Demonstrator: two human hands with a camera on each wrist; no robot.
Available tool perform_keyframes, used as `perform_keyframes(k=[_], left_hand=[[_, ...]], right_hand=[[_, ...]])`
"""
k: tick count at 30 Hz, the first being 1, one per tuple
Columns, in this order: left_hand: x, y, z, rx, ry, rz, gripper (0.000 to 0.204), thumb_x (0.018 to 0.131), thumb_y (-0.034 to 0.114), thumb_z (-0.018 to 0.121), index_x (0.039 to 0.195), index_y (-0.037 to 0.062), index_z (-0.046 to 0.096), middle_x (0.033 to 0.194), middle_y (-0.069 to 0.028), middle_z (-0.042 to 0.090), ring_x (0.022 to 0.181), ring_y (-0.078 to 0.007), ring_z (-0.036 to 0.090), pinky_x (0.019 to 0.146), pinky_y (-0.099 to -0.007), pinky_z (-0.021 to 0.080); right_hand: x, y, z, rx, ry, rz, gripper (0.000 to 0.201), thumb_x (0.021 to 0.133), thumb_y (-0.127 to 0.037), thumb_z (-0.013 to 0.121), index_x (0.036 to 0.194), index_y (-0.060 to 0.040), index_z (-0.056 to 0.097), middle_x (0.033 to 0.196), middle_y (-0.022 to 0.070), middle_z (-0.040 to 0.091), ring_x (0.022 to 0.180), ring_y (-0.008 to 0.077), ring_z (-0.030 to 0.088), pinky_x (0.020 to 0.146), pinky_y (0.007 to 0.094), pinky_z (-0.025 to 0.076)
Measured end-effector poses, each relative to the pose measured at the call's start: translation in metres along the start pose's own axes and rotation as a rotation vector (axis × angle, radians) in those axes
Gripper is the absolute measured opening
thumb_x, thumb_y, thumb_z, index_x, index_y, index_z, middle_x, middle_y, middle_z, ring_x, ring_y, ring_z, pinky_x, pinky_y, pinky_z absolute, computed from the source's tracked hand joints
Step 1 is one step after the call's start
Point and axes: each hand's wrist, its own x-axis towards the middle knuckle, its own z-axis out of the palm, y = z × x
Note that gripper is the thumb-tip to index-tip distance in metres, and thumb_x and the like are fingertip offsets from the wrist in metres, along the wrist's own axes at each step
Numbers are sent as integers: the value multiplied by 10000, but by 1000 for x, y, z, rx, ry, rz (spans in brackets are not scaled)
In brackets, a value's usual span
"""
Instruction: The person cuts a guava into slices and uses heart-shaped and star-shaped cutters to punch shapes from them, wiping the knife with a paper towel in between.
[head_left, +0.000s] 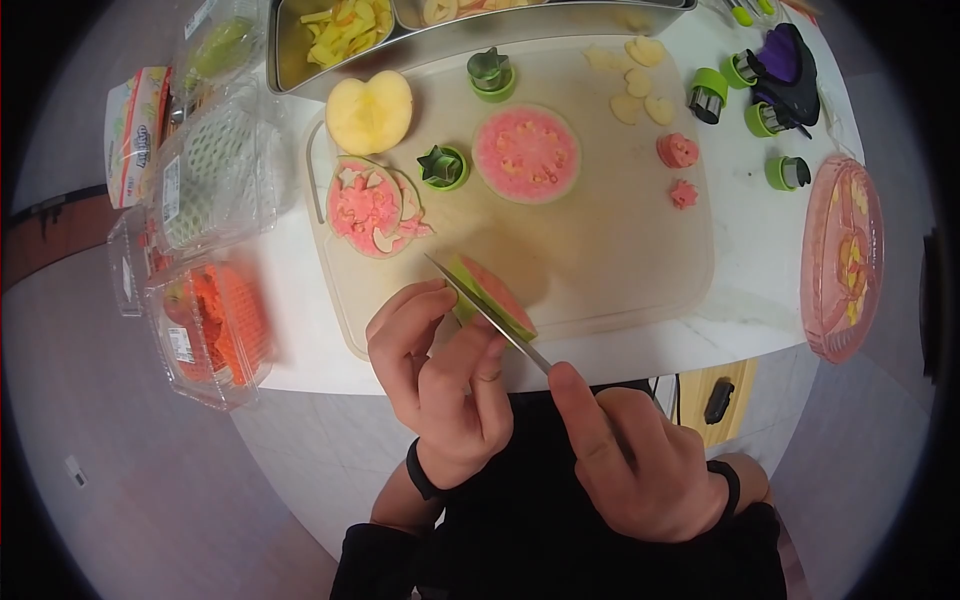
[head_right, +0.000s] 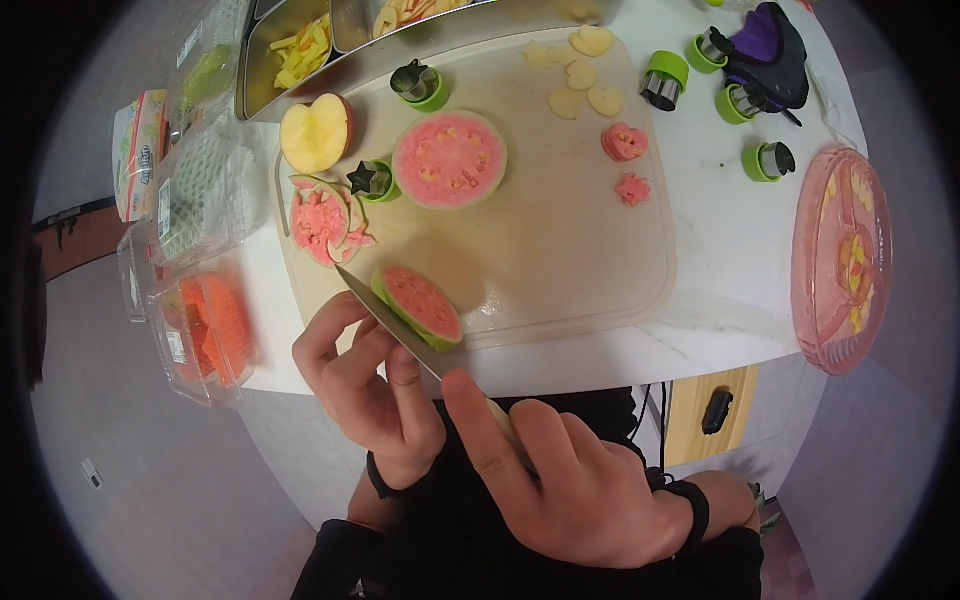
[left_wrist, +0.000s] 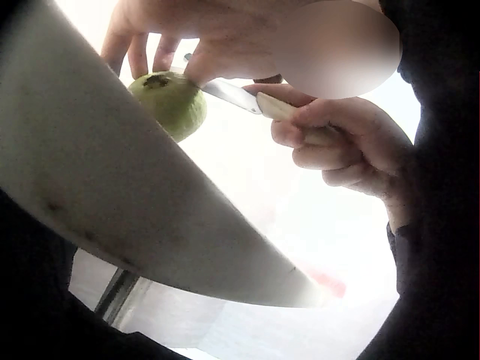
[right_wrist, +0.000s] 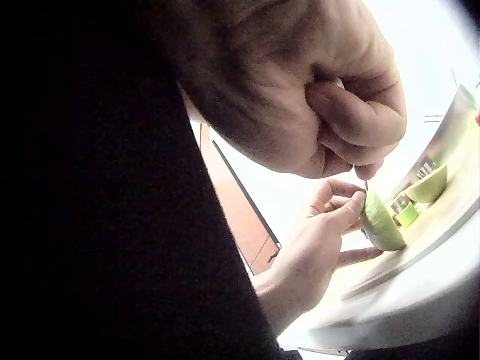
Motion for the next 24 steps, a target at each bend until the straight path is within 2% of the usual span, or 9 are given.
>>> perform_keyframes(k=[3, 12, 18, 24], left_hand=[[1, 4, 1, -5, -15, -9, 175, 1003, -48, 632, 1174, -15, 618, 1318, -237, 537, 1261, -346, 606, 973, -417, 643], [-1, 9, -3, 84, -34, -2, 221, 958, -101, 654, 1142, 22, 655, 1326, -201, 551, 1288, -385, 606, 1014, -436, 636], [-2, 8, -3, 67, -11, 1, 198, 952, -96, 679, 1117, 13, 673, 1302, -199, 565, 1276, -389, 620, 1004, -438, 642], [2, 9, 2, 41, 26, -23, 181, 959, -88, 677, 1109, 14, 681, 1282, -207, 575, 1238, -388, 640, 989, -429, 641]], right_hand=[[0, -2, 3, -17, 0, 11, 662, 774, -12, 740, 1435, -22, 712, 855, -6, 454, 586, 59, 433, 469, 199, 384], [6, -1, 6, -3, -52, 15, 696, 749, -5, 683, 1445, 2, 683, 852, 1, 456, 605, 67, 482, 474, 206, 414], [13, -2, 8, 35, -83, 21, 685, 765, -8, 682, 1451, 10, 671, 855, 2, 467, 620, 70, 509, 474, 209, 437], [9, -7, 6, -80, -68, 21, 696, 754, 4, 688, 1450, 11, 674, 860, 5, 460, 621, 71, 497, 475, 203, 434]])
